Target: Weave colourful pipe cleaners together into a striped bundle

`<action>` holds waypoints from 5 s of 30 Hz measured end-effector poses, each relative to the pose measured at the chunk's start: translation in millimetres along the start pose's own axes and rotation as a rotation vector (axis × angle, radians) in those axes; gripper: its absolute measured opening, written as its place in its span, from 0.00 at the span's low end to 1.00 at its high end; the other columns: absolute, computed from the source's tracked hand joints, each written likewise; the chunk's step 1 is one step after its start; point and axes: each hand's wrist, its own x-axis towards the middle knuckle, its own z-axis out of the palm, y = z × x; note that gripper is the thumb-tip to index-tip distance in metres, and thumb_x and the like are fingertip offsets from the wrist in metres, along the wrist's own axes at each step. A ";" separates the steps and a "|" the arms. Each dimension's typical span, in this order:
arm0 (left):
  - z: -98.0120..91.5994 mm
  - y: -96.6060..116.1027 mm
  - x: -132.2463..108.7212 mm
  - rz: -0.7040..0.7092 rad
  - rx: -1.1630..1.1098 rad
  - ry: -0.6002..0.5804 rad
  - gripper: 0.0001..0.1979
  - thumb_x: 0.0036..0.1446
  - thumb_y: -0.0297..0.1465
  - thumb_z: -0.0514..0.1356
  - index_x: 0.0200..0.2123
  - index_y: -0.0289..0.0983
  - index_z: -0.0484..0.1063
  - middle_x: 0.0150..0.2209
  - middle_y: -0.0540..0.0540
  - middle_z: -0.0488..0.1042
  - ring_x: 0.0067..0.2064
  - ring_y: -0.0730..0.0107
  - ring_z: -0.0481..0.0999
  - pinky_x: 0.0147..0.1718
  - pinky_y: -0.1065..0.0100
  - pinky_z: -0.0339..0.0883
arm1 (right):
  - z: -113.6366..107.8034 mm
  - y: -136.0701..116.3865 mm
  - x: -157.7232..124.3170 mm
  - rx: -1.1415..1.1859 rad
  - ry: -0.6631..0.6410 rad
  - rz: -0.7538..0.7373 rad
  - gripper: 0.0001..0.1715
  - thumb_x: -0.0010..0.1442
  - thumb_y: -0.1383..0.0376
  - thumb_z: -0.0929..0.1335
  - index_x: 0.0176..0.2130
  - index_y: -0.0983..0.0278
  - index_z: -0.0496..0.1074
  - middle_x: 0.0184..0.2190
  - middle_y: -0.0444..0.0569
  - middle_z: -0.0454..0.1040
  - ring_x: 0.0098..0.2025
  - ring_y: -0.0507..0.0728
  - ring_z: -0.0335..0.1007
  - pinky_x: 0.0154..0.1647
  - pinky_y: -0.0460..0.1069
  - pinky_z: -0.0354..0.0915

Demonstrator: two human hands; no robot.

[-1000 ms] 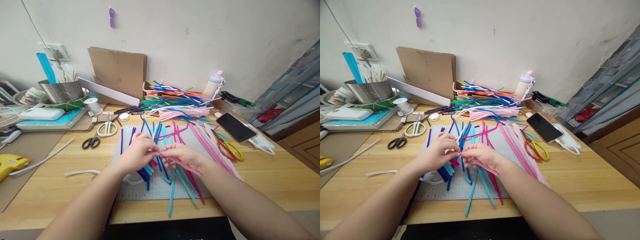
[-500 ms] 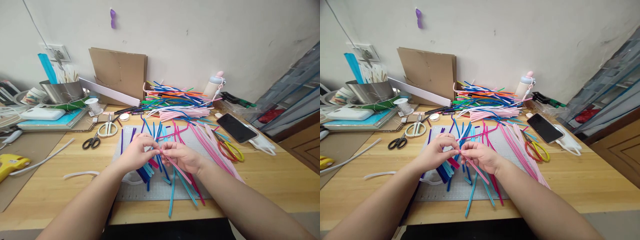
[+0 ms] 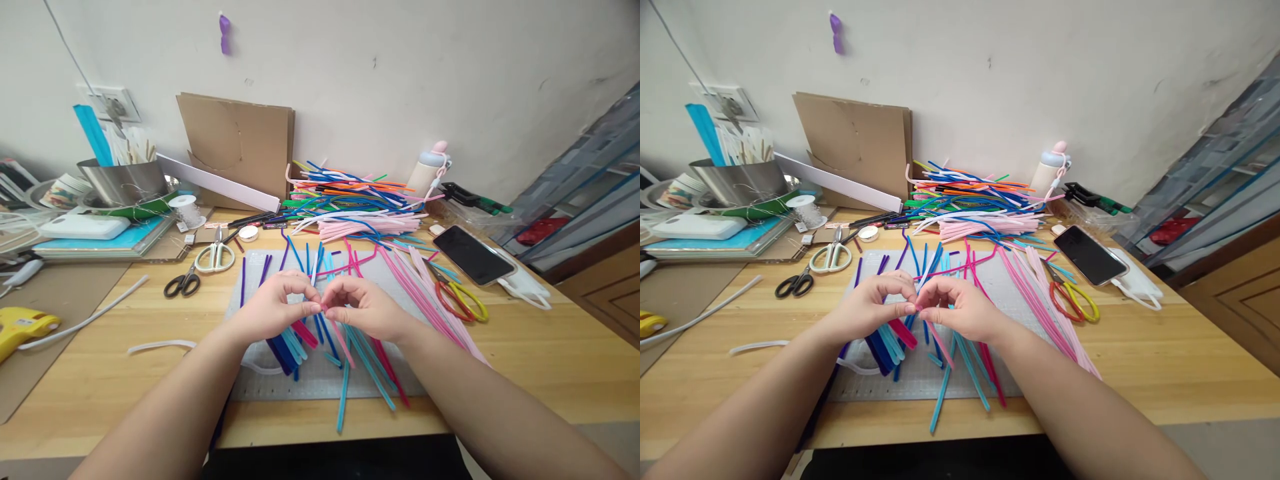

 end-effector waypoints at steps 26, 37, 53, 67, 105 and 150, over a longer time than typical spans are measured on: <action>4.9 -0.4 1.1 -0.088 -0.287 -0.130 0.11 0.52 0.37 0.61 0.27 0.35 0.73 0.28 0.49 0.71 0.34 0.70 0.68 0.39 0.68 0.60 | 1.8 -0.2 -3.1 -0.270 0.032 -0.407 0.04 0.54 0.67 0.70 0.35 0.61 0.73 0.29 0.45 0.75 0.30 0.51 0.67 0.30 0.47 0.60; 8.8 -8.5 1.7 -0.097 -0.365 -0.054 0.11 0.49 0.37 0.64 0.25 0.34 0.73 0.27 0.49 0.71 0.32 0.72 0.69 0.37 0.68 0.61 | 3.5 2.2 -2.2 -0.314 0.110 -0.402 0.05 0.53 0.67 0.71 0.34 0.61 0.72 0.28 0.45 0.72 0.28 0.51 0.64 0.27 0.47 0.58; 4.6 3.5 -1.0 -0.006 -0.235 0.100 0.07 0.53 0.33 0.61 0.29 0.35 0.71 0.31 0.48 0.71 0.35 0.71 0.69 0.39 0.67 0.62 | 6.1 8.2 -0.3 0.070 0.071 -0.107 0.08 0.55 0.61 0.69 0.32 0.64 0.69 0.29 0.45 0.68 0.31 0.51 0.63 0.33 0.47 0.61; 7.0 3.7 -0.8 -0.024 -0.263 0.147 0.05 0.50 0.30 0.63 0.29 0.33 0.72 0.30 0.46 0.73 0.33 0.71 0.71 0.35 0.68 0.65 | 14.1 3.3 -1.6 0.126 0.138 -0.010 0.07 0.53 0.62 0.69 0.31 0.65 0.69 0.25 0.42 0.67 0.26 0.49 0.61 0.28 0.45 0.59; 4.2 7.8 -3.6 0.002 -0.275 0.009 0.05 0.54 0.30 0.59 0.29 0.34 0.68 0.31 0.48 0.70 0.35 0.71 0.69 0.38 0.68 0.63 | 15.3 0.7 -4.2 0.307 0.061 0.083 0.07 0.53 0.64 0.69 0.30 0.65 0.67 0.22 0.41 0.69 0.24 0.48 0.63 0.28 0.45 0.60; 6.4 2.0 0.5 -0.094 -0.377 0.021 0.09 0.51 0.35 0.61 0.32 0.35 0.69 0.31 0.49 0.65 0.33 0.72 0.64 0.35 0.69 0.59 | 9.0 8.5 -0.7 -0.548 0.038 -0.298 0.05 0.59 0.65 0.65 0.32 0.63 0.70 0.29 0.46 0.71 0.32 0.53 0.66 0.34 0.47 0.62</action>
